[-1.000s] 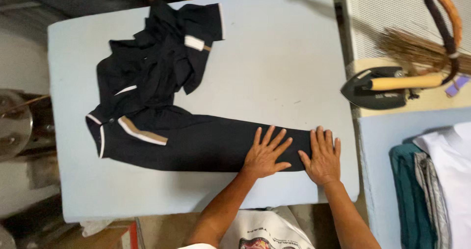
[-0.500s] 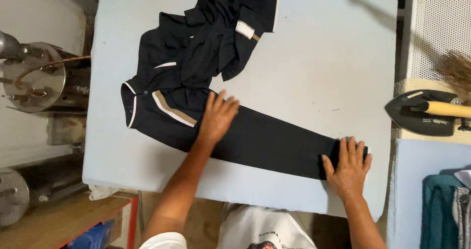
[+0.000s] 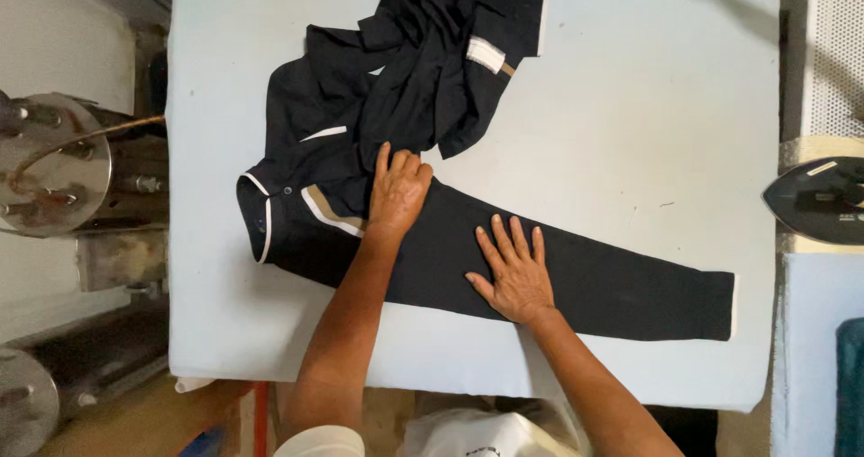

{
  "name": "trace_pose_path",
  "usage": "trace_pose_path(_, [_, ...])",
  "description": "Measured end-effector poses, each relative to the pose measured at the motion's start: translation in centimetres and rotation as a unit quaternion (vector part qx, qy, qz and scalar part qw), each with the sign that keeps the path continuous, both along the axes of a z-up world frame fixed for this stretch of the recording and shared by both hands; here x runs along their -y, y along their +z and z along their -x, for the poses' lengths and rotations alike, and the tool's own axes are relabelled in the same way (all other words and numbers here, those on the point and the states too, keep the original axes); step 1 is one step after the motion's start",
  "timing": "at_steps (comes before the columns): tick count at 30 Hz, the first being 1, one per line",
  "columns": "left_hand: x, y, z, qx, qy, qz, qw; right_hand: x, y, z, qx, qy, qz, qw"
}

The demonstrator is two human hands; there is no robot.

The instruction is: The person takes a black shirt from a basket, buttons the front, and then irons the sleeve and body of the garment on a flat surface.

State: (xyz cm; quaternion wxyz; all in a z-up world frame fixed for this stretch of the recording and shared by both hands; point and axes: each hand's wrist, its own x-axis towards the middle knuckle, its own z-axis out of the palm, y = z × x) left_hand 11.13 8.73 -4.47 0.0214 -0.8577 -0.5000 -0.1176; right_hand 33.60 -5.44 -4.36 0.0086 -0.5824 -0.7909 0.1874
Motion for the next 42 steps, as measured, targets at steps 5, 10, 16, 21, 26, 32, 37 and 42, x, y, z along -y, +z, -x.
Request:
trace_pose_path(5, [6.2,2.7,-1.0,0.062,-0.005,0.0,0.998,0.0,0.2,0.8,-0.015,-0.002,-0.029,0.999])
trace_pose_path(10, [17.0,3.3,0.6,0.082,0.022,0.079,0.993,-1.1,-0.2,3.8,-0.017,-0.016,-0.063,0.998])
trace_pose_path(16, [21.1,2.3,7.6,0.017,0.153,0.198,0.968,-1.7,-1.0,4.9,0.04,-0.004,-0.038,0.998])
trace_pose_path(21, [21.2,1.9,7.7,0.014,0.145,0.225,0.963,-1.8,-0.8,5.3,0.034,-0.008,-0.04,0.999])
trace_pose_path(26, [20.4,2.0,5.9,0.027,0.123,0.204,0.971,-1.1,0.8,4.3,0.008,-0.049,-0.058,0.997])
trace_pose_path(32, [17.6,0.5,-3.1,0.062,0.021,0.185,0.981,0.1,0.3,1.5,0.027,-0.072,-0.008,0.997])
trace_pose_path(37, [15.5,0.7,-10.6,0.062,-0.03,0.195,0.978,1.7,0.9,-6.2,-0.039,-0.085,-0.025,0.995])
trace_pose_path(42, [16.2,0.2,-21.3,0.065,-0.129,0.219,0.965,5.5,1.8,-18.3,0.036,-0.147,-0.045,0.987])
